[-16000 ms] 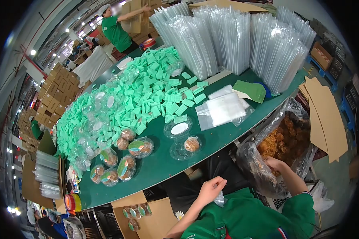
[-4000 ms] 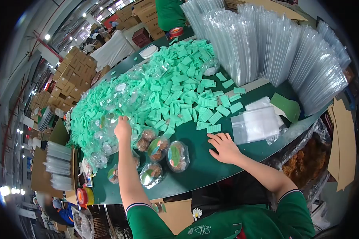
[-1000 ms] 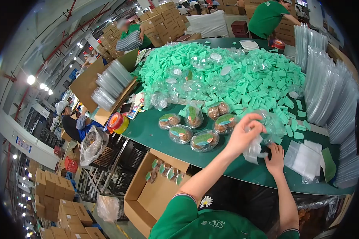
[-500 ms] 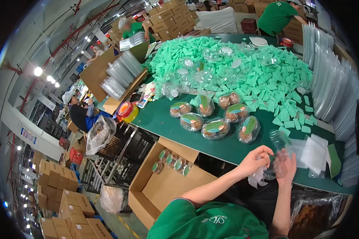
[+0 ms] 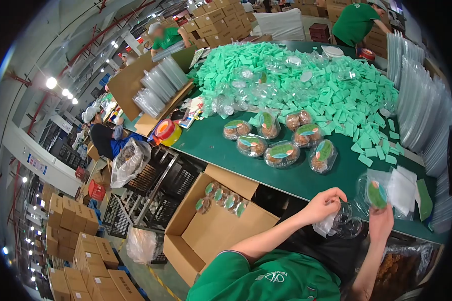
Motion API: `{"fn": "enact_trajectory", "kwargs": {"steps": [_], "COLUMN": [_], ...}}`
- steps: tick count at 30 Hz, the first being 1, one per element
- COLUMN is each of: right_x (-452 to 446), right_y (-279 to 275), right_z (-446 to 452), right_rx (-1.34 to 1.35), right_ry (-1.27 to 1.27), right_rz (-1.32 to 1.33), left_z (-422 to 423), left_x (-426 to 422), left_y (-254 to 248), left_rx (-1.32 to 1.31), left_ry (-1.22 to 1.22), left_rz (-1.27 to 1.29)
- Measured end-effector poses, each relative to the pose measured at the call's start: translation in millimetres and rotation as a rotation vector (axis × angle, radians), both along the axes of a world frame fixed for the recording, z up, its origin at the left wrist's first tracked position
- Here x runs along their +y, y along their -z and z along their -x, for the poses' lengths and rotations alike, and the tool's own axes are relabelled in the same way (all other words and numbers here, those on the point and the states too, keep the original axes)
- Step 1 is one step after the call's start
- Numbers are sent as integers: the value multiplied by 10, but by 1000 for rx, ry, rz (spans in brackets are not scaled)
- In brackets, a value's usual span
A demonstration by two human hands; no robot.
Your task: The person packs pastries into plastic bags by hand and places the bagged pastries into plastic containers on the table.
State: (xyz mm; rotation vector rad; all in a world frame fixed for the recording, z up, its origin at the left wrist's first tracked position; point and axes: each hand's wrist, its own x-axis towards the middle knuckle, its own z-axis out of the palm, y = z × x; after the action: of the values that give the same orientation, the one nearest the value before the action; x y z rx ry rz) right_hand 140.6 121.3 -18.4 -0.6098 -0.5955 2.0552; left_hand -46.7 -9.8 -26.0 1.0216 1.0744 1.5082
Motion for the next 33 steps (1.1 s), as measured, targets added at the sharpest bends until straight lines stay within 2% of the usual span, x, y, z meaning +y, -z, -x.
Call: {"fn": "enact_trajectory", "kwargs": {"steps": [1, 3, 5, 8, 9, 12, 15, 19, 20, 23, 26, 32, 33], "right_x": [-61, 71, 107, 156, 156, 120, 64, 213, 261, 129, 95, 136, 96], "right_y": [-116, 135, 137, 107, 96, 46, 0, 270, 363, 178, 230, 202, 167], "right_z": [61, -103, -166, -214, -207, -173, -141, -335, -398, -380, -429, -527, -473], "right_rx": [-50, 21, 61, -71, -79, -95, -68, 14, 27, -41, -12, -68, -125], "right_ry": [82, -56, -211, -209, -168, -49, 47, 59, 55, 115, 72, -206, -76], "right_rz": [41, -134, -289, -391, -381, -312, -203, -150, -138, -22, -68, -415, -292], "left_z": [10, 6, 12, 13, 29, 32, -7, -117, -122, -102, -37, 72, 83], "left_x": [-18, -54, -48, -75, -80, -79, -139, -137, -139, -114, -87, -66, -53], "left_y": [-34, -42, 10, -29, -56, 15, -74, 73, 74, 95, 69, 39, 41], "left_rx": [59, 206, 147, 120, 126, -81, -33, 171, 118, -9, -30, -14, 86], "left_ry": [-3, -50, -67, -116, -139, -93, 28, 125, 133, 115, 79, 40, 14], "left_rz": [3, 8, 23, 48, 56, -32, 61, -65, -31, 58, 69, 76, 63]}}
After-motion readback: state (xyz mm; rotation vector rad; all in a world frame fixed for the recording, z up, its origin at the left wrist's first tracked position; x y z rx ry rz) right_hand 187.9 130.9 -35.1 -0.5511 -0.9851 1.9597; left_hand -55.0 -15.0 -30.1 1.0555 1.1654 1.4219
